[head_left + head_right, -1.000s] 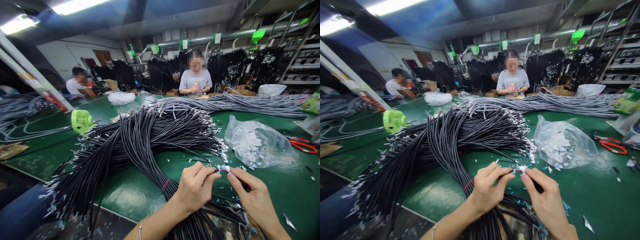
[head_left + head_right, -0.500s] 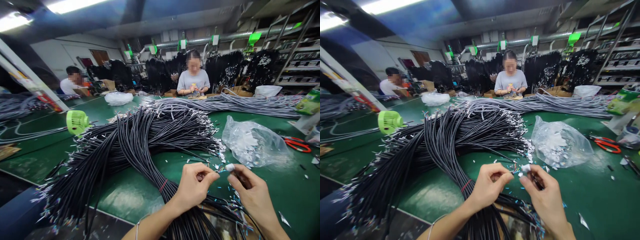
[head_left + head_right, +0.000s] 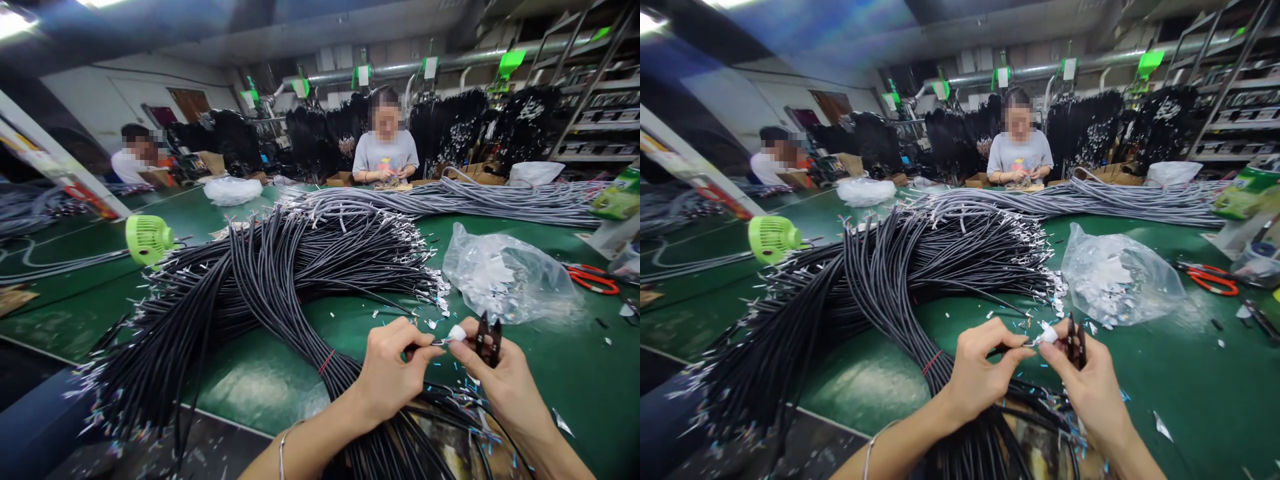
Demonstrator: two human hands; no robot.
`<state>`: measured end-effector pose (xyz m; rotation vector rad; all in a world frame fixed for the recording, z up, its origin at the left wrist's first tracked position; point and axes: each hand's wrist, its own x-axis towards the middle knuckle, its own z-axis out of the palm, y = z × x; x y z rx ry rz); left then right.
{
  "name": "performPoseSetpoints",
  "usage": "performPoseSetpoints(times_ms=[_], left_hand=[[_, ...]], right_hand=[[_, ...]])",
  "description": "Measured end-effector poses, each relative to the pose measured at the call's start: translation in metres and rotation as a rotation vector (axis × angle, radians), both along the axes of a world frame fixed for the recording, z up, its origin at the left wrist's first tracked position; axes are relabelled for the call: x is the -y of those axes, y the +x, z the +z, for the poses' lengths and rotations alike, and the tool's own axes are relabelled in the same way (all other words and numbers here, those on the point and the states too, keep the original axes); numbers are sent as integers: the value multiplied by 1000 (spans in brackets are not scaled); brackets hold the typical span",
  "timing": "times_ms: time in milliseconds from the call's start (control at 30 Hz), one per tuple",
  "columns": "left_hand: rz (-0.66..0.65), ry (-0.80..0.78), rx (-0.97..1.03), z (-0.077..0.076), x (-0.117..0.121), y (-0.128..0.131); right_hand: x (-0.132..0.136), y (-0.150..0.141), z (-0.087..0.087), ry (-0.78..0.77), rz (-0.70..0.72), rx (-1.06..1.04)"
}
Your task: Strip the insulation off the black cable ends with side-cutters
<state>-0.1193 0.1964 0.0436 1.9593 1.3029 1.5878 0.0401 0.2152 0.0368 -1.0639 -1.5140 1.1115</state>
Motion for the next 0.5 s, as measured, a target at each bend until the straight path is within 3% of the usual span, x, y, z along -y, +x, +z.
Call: performPoseSetpoints(times_ms=[167, 367, 500], left_hand=[[-112, -299, 161, 3, -6, -4], [-137, -527, 396, 3, -6, -1], [-156, -594, 477, 4, -6, -1]], right_hand=[[1, -4, -2, -205, 125, -198], [-8, 2, -3, -147, -271, -269], [-8, 5, -4, 31, -286, 9]])
